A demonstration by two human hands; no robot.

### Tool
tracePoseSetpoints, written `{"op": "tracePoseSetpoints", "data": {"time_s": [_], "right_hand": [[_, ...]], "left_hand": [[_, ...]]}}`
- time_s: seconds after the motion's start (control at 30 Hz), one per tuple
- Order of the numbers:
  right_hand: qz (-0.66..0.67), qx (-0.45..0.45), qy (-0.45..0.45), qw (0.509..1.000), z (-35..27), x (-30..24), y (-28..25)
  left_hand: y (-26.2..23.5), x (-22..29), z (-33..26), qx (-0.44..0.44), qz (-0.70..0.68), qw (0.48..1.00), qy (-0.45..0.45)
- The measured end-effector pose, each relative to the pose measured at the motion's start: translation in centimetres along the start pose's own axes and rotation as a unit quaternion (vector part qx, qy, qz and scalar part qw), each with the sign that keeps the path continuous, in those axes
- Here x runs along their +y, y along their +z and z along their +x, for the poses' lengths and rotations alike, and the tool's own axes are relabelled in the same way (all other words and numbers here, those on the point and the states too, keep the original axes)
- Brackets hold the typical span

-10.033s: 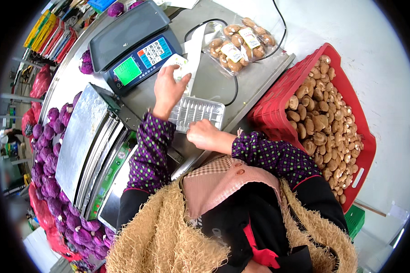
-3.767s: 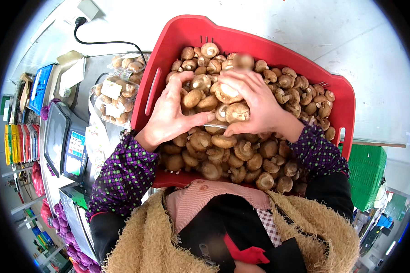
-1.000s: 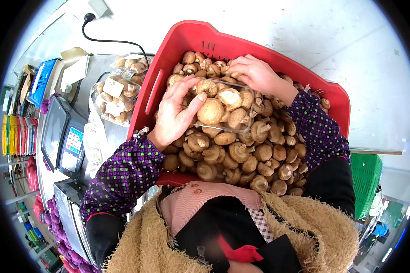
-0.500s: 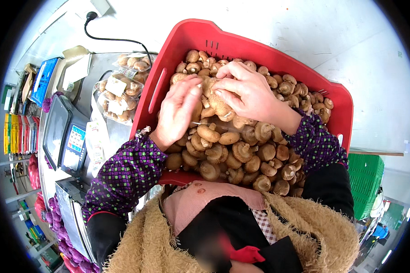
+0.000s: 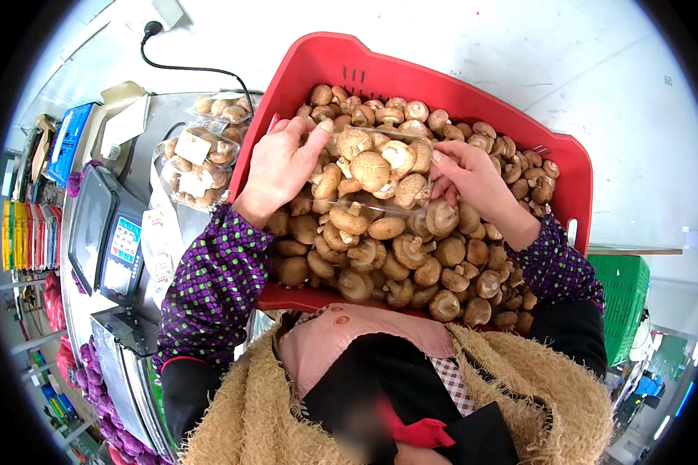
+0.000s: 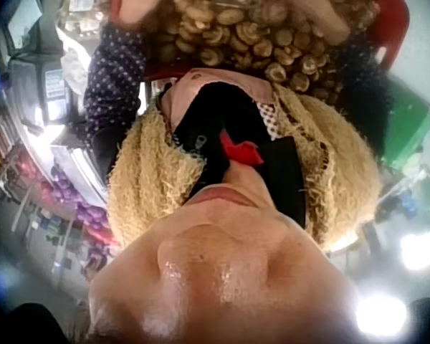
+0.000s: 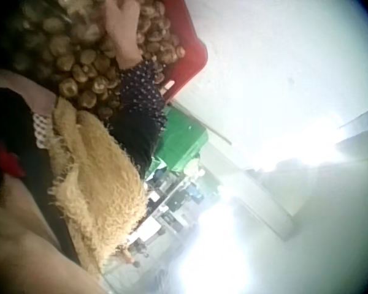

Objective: The person repeatedly scoops mushrooms from a red bin into clear plastic containers, weighs them on a digital scale, seals them with a vacuum sealer, and applies labels. The process is repeated multiple times to produce several packaged units.

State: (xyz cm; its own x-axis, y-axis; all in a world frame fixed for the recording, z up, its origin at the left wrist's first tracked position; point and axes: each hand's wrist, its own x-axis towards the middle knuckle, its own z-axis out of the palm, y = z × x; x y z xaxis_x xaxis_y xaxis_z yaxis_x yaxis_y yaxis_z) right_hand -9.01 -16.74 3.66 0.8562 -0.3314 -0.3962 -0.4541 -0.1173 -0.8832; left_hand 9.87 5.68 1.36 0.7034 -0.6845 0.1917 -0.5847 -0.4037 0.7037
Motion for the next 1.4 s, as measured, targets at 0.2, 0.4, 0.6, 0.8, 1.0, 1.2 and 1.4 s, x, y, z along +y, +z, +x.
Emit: {"op": "tracePoseSetpoints", "data": {"time_s": [0.2, 0.4, 0.6, 0.8, 1.0, 1.2, 1.4], "right_hand": [[0.074, -0.001, -0.003, 0.997, 0.2, 0.0, -0.1], [0.094, 0.031, -0.024, 0.995, 0.9, -0.7, -0.2], [0.053, 0.053, -0.064, 0.995, 1.1, -5.7, -0.6], [0.035, -0.047, -0.064, 0.996, 1.6, -11.2, 4.4], [0.014, -0.171, -0.090, 0.981, 8.0, -16.2, 17.6], [-0.053, -0.224, -0.129, 0.965, 15.6, -19.6, 38.5], [-0.106, -0.257, -0.113, 0.954, 22.4, -20.5, 58.8]], "left_hand": [[-1.0, 1.1, -0.3, -0.064, 0.041, 0.993, -0.086], [-1.5, 0.0, 0.1, -0.054, -0.154, 0.976, -0.148], [-4.2, 1.7, -0.3, 0.007, -0.240, 0.961, -0.136], [-11.3, -0.4, -3.9, 0.032, -0.290, 0.937, -0.194], [-21.2, -7.3, -11.7, 0.164, -0.304, 0.910, -0.231], [-30.3, -19.9, -21.4, 0.288, -0.294, 0.863, -0.293], [-38.3, -34.5, -26.0, 0.349, -0.233, 0.821, -0.386]]}}
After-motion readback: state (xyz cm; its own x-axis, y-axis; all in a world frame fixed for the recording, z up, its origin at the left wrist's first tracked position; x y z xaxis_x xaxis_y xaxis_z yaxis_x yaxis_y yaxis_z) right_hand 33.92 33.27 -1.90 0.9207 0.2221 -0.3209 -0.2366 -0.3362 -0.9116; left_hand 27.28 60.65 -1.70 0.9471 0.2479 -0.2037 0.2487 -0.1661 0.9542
